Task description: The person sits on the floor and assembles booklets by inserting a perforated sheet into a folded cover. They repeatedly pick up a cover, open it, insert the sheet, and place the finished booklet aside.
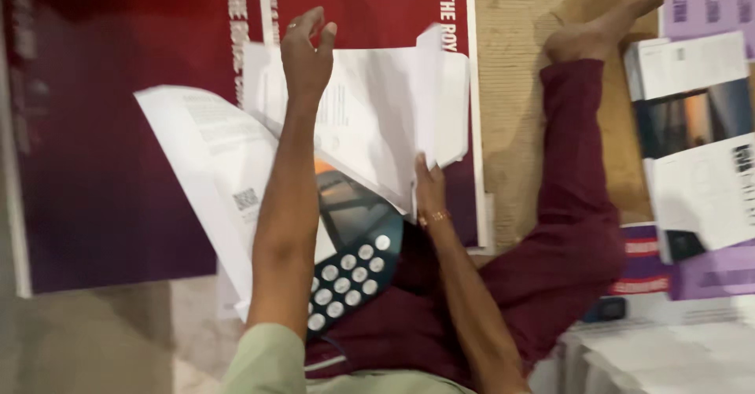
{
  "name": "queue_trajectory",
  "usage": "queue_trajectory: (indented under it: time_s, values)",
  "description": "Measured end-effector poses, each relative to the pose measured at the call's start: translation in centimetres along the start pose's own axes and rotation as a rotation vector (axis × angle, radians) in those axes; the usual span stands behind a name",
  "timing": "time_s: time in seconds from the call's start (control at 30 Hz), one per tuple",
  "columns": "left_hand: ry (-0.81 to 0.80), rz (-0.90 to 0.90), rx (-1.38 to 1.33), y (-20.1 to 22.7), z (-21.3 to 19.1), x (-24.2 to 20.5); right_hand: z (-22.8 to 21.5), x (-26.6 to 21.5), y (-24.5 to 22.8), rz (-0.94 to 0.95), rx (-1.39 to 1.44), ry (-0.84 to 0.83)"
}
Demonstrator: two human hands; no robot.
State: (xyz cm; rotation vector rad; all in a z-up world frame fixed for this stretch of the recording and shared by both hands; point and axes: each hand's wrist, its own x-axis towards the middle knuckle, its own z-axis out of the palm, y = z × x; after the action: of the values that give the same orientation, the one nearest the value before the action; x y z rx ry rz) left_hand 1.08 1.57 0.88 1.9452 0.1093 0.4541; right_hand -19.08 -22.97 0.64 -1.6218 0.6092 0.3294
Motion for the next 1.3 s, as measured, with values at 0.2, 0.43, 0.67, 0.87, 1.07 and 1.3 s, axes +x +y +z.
queue_trajectory:
  time_s: [0.2, 0.43, 0.67, 0.87, 1.07, 1.3]
  values:
    - [-0.421, 0.299, 0.094, 4.7, -8.2, 6.8, -1.0, -11.8, -2.1, -0.965, -0.499, -0.438]
    - [-0.644, 0.399, 0.527, 4.3, -5.3, 9.4, -1.3, -14.1, -2.6, -1.157, -0.774, -0.61]
    - [-0.701, 0.097, 0.675, -1.8, 8.7, -2.3, -1.7, -13.6, -0.6, -1.077, -0.694, -0.56]
    - [-0.727, 0.13, 0.752, -1.4, 8.3, -3.1, -1.1, -12.7, -1.1, -1.065, -0.584, -0.451]
    - [-0.621, 0.121, 0.657, -0.1, 7.8, -3.5, -2.9, -10.0, -1.9, -0.742, -0.474, -0.171]
    - [-0.546, 0.143, 0.528, 0.6, 7.1, -3.4, -5.8, -3.4, -2.8, -0.452, -0.397, 0.344]
